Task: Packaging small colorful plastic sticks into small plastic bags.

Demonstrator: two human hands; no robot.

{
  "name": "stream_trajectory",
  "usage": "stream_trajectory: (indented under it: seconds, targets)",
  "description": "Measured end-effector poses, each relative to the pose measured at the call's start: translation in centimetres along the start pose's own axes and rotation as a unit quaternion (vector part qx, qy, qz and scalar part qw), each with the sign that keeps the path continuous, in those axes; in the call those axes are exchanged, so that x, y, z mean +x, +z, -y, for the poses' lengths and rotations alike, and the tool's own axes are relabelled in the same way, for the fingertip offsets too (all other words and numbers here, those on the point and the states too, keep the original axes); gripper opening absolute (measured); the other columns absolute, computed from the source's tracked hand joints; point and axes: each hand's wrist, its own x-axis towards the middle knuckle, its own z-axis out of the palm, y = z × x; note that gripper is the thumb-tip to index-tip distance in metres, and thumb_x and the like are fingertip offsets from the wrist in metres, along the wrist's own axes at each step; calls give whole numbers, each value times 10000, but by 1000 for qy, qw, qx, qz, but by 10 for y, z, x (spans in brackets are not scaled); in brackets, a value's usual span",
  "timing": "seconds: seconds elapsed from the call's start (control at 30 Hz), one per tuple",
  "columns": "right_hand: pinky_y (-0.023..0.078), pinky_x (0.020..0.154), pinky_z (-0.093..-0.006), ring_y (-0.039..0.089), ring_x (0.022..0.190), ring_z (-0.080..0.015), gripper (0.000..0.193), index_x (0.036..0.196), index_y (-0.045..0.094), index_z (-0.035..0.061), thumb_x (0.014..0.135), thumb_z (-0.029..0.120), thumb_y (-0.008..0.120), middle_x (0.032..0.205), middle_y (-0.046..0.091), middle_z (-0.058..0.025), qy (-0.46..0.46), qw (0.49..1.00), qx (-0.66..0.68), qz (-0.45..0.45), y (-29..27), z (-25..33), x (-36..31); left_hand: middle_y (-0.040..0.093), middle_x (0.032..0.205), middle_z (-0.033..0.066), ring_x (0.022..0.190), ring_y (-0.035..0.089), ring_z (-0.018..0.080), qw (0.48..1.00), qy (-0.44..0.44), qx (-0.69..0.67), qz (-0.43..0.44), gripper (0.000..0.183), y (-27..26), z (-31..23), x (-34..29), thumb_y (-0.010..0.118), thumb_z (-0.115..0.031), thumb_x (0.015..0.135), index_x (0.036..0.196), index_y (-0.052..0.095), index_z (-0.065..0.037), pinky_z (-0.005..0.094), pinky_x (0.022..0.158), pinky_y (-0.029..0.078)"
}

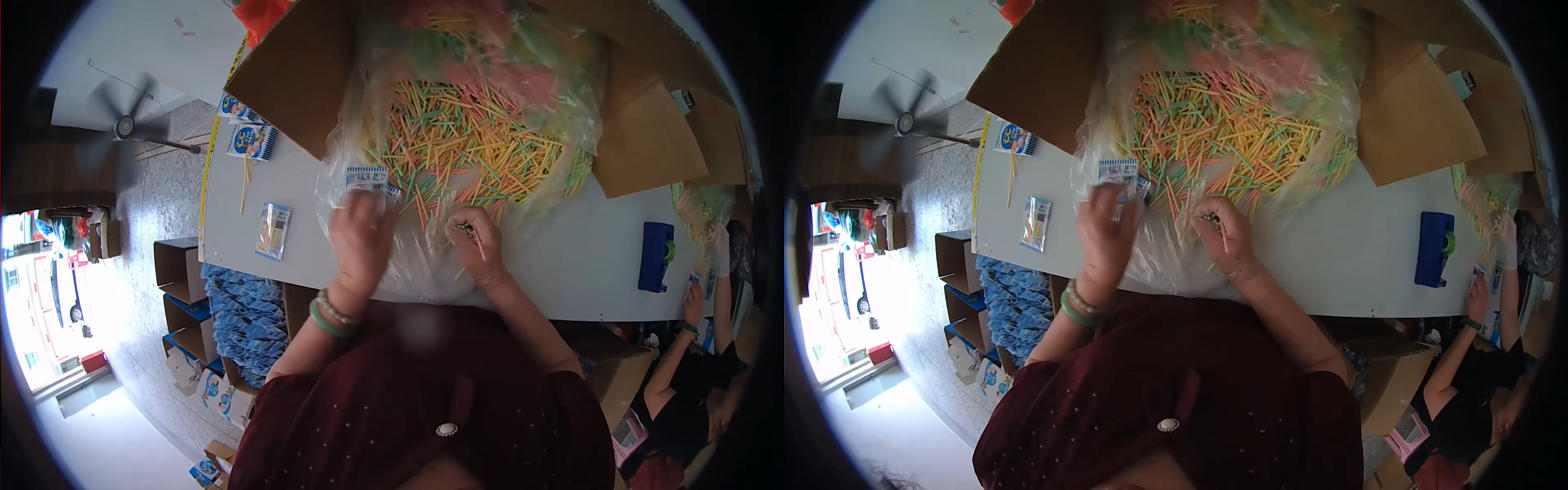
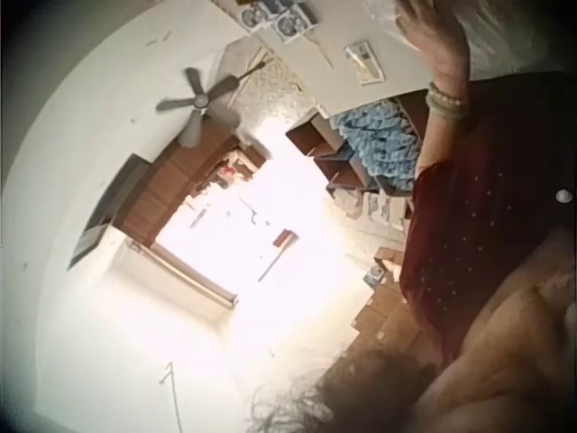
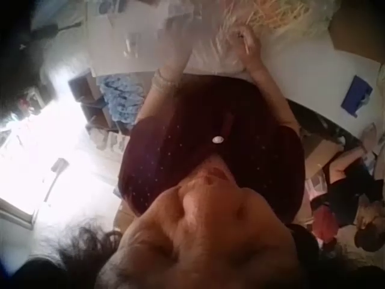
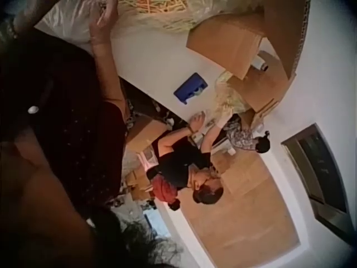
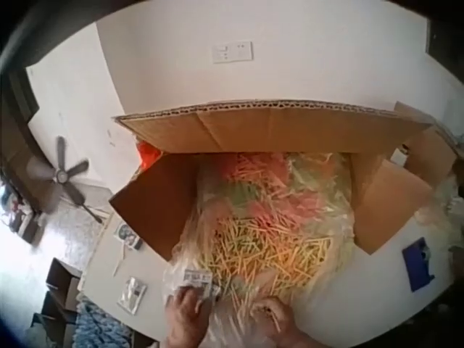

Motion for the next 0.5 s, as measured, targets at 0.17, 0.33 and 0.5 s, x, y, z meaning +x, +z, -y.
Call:
stream_trajectory:
  seconds: [0.17,0.33,0.5]
  targets:
    - [483,675,-281,593,734,-166,193,947,557,7,797,8,679,847,586,-104,-38,995,-73,49,2,3,1,568,949,143,926,557,353,979,-177,98,28,374,10,36,14,722,-318,764,971,585,-39,450,826,407]
    - [491,687,-277,611,772,-157,179,1002,563,0,837,-6,634,830,592,-88,22,998,-45,43,11,6,5,593,897,132,854,588,324,970,-242,-35,14,342,21,50,18,773,-251,719,887,588,-18,413,746,456]
    - [506,706,-281,635,812,-151,164,1033,568,9,872,-9,589,857,613,-70,0,998,-48,29,7,8,8,569,834,83,754,554,235,951,-245,-163,-90,224,29,58,7,754,-82,716,885,613,-40,336,692,458]
